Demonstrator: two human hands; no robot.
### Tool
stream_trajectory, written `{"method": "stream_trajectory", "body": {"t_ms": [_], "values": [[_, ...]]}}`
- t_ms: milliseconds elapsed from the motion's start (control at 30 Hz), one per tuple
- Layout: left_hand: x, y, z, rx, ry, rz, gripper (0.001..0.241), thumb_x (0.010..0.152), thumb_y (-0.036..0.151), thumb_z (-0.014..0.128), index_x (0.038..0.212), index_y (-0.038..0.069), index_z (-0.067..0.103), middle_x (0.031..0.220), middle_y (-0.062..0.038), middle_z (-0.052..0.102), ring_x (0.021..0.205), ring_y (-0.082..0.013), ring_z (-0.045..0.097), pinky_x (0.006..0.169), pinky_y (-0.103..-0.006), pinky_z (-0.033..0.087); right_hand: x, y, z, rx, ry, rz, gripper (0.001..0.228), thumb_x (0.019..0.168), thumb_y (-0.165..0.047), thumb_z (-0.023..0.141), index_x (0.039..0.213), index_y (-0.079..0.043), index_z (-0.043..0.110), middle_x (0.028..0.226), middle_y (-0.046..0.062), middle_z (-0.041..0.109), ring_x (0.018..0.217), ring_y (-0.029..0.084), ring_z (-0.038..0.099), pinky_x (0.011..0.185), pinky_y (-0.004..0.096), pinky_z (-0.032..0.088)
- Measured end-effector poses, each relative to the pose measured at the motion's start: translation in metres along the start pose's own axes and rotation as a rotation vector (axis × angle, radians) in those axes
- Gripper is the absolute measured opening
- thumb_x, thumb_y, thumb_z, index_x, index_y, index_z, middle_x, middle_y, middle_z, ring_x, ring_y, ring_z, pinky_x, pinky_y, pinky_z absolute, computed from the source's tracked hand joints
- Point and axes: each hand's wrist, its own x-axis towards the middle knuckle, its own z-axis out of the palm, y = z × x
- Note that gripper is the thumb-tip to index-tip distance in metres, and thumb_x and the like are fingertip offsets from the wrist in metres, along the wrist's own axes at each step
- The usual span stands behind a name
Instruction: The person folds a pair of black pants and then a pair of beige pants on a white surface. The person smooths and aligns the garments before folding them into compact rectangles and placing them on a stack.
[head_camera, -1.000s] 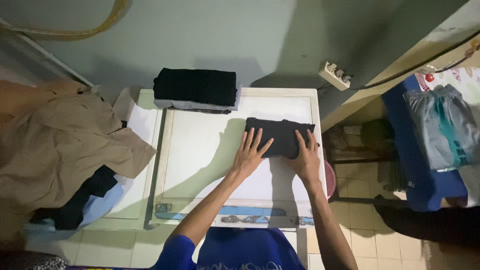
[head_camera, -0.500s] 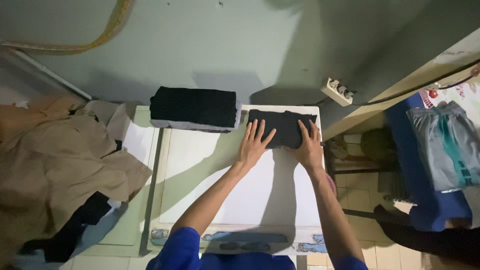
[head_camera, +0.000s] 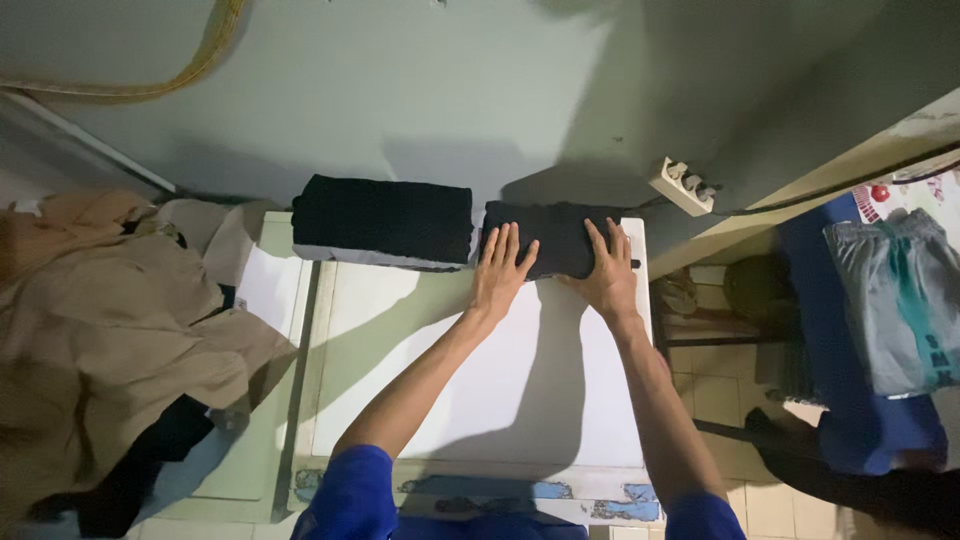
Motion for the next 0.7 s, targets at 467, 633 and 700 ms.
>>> {"method": "stream_trajectory", "body": {"t_ms": [467,633,700], "values": [[-0.009,0.004,-0.023,-0.165,-0.022,-0.058,0.081,0.087,0.02,0.077,0.157,0.01,0.038,0.163,-0.034,0.023,0.155,-0.0452,0.019,0.128,-0.0567,0.015,0.001,-0.013,-0.001,-0.095,-0.108,0.057,0.123,0.052,-0.044,0.1,0.155,-0.024,0.035,0.161,0.022,0.027,0.149,0.044,0.025,0.111,0.062,0.038],[-0.026,0.008,-0.061,-0.461,0.125,0.011,0.069,0.091,0.022,0.075,0.153,0.009,0.046,0.161,-0.03,0.029,0.152,-0.0458,0.024,0.126,-0.0587,0.02,-0.016,-0.015,-0.005,-0.086,0.028,-0.046,0.113,0.058,-0.052,0.096,0.153,-0.02,0.044,0.159,0.026,0.033,0.15,0.047,0.026,0.116,0.068,0.025],[-0.042,0.01,-0.078,-0.58,0.134,-0.011,0.06,0.093,0.02,0.075,0.147,0.008,0.053,0.159,-0.026,0.034,0.152,-0.0461,0.027,0.125,-0.0585,0.024,-0.025,-0.016,-0.006,-0.07,0.097,-0.089,0.1,0.064,-0.053,0.094,0.148,-0.017,0.051,0.157,0.026,0.036,0.15,0.048,0.026,0.117,0.07,0.021]]}}
